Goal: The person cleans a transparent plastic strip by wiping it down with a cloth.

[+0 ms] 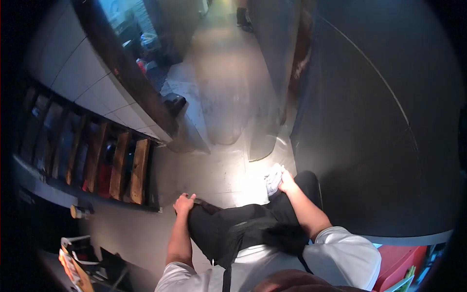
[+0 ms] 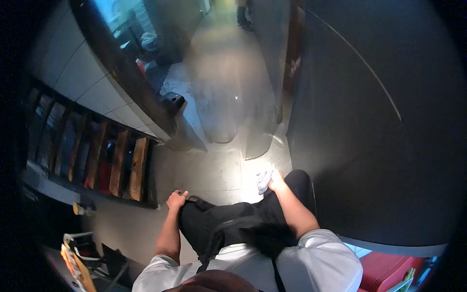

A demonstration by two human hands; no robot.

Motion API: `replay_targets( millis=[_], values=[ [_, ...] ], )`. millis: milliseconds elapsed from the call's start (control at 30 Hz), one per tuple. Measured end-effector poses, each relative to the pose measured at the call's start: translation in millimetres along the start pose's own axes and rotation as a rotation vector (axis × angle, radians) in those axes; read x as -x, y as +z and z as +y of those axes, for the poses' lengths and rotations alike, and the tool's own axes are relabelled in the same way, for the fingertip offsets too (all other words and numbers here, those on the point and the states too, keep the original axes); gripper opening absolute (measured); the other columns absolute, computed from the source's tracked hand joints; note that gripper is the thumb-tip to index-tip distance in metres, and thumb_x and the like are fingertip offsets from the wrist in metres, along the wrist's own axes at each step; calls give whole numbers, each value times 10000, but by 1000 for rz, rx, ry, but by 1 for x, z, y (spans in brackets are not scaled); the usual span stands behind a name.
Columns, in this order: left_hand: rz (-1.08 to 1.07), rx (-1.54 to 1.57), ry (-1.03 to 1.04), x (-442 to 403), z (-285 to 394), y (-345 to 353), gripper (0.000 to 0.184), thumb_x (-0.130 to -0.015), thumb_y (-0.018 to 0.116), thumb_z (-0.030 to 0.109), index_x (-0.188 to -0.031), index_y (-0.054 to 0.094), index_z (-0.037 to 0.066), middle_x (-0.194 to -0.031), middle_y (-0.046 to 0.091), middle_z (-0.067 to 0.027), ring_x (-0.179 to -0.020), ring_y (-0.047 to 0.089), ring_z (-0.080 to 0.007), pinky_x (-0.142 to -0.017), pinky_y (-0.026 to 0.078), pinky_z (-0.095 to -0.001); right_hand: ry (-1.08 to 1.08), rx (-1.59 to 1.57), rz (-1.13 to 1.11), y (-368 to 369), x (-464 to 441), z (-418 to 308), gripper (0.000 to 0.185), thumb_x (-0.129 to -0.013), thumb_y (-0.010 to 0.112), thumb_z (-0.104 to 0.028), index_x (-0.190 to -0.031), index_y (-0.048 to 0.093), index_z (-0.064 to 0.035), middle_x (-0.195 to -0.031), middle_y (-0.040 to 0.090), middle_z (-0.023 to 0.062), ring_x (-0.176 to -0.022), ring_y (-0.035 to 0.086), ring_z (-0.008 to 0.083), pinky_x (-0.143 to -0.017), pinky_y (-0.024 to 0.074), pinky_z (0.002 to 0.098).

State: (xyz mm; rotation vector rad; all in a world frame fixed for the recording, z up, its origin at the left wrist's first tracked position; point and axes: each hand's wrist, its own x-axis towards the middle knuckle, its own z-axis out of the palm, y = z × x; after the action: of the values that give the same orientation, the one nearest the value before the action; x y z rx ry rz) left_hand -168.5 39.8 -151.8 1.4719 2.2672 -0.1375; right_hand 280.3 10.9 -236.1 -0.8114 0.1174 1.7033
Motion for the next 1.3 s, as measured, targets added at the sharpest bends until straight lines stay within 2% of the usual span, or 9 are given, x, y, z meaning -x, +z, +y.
replay_targets(
  millis=[233, 333, 533, 767, 833, 933, 1067, 1200, 1300],
  values=[
    [-402, 640, 462, -28, 145, 13, 574, -890, 686, 351, -1315, 548, -10, -1203, 647, -129, -1088, 598, -196, -956, 465, -342, -101, -172, 0, -43, -42, 5, 532, -1029, 361, -472, -1247, 566, -32, -1163, 661, 170, -1094, 624, 345, -957, 497, 497],
    [-473, 710, 877, -15, 259, 2, 532, -907, 692, 246, -1327, 500, -18, -995, 646, -58, -834, 578, -138, -801, 478, -295, -150, -199, 170, 1, 1, -10, 439, -1018, 452, -416, -1229, 582, -53, -1142, 674, 126, -1050, 644, 274, -931, 518, 450],
    [-867, 975, 1127, 6, 474, -67, 502, -955, 621, 249, -1372, 464, 18, -1179, 643, -128, -968, 615, -180, -850, 490, -324, -127, -360, 161, 20, 25, -20, 400, -1024, 443, -429, -1041, 627, -74, -855, 684, 78, -677, 638, 214, -625, 548, 366],
    [454, 459, 1600, 2, 637, -111, 534, -896, 656, 322, -1367, 515, 111, -1307, 581, -175, -1141, 591, -270, -1037, 398, -429, -174, -353, 211, 18, 17, -14, 335, -1007, 525, -373, -1057, 629, -59, -862, 680, 60, -714, 658, 189, -643, 555, 371],
    [882, 49, 1624, 4, 652, -116, 487, -883, 656, 327, -1325, 560, 149, -1289, 587, -171, -1137, 595, -286, -1112, 306, -492, -166, -333, 237, 24, 21, -19, 345, -1006, 523, -382, -1051, 633, -58, -862, 681, 60, -707, 653, 185, -640, 551, 361],
    [943, -825, 1365, 37, 643, -140, 423, -885, 650, 376, -1243, 594, 157, -1219, 608, -112, -1126, 593, -259, -1097, 237, -568, -156, -329, 213, 28, 24, -19, 364, -1001, 525, -401, -1041, 637, -57, -846, 677, 58, -676, 641, 183, -620, 543, 352],
    [770, -1104, 1137, 19, 645, -145, 349, -912, 574, 442, -1047, 691, 141, -985, 686, -110, -939, 670, -222, -1123, 115, -615, -161, -299, 214, 33, 29, -22, 382, -992, 532, -423, -1032, 641, -59, -816, 669, 54, -635, 624, 183, -585, 529, 343],
    [540, -871, 1098, 8, 634, -157, 486, -921, 544, 519, -972, 734, 75, -906, 725, -139, -923, 698, -247, -978, 452, -462, -143, -291, 190, 31, 29, -21, 344, -992, 539, -404, -1029, 640, -77, -802, 660, 49, -636, 623, 181, -575, 525, 347],
    [253, -736, 890, 4, 639, -178, 653, -940, 481, 584, -1077, 687, -21, -911, 707, -218, -699, 719, -315, -661, 582, -391, -152, -290, 187, 30, 31, -22, 303, -988, 554, -384, -1027, 636, -94, -801, 657, 47, -635, 623, 181, -568, 523, 351]
  ],
)
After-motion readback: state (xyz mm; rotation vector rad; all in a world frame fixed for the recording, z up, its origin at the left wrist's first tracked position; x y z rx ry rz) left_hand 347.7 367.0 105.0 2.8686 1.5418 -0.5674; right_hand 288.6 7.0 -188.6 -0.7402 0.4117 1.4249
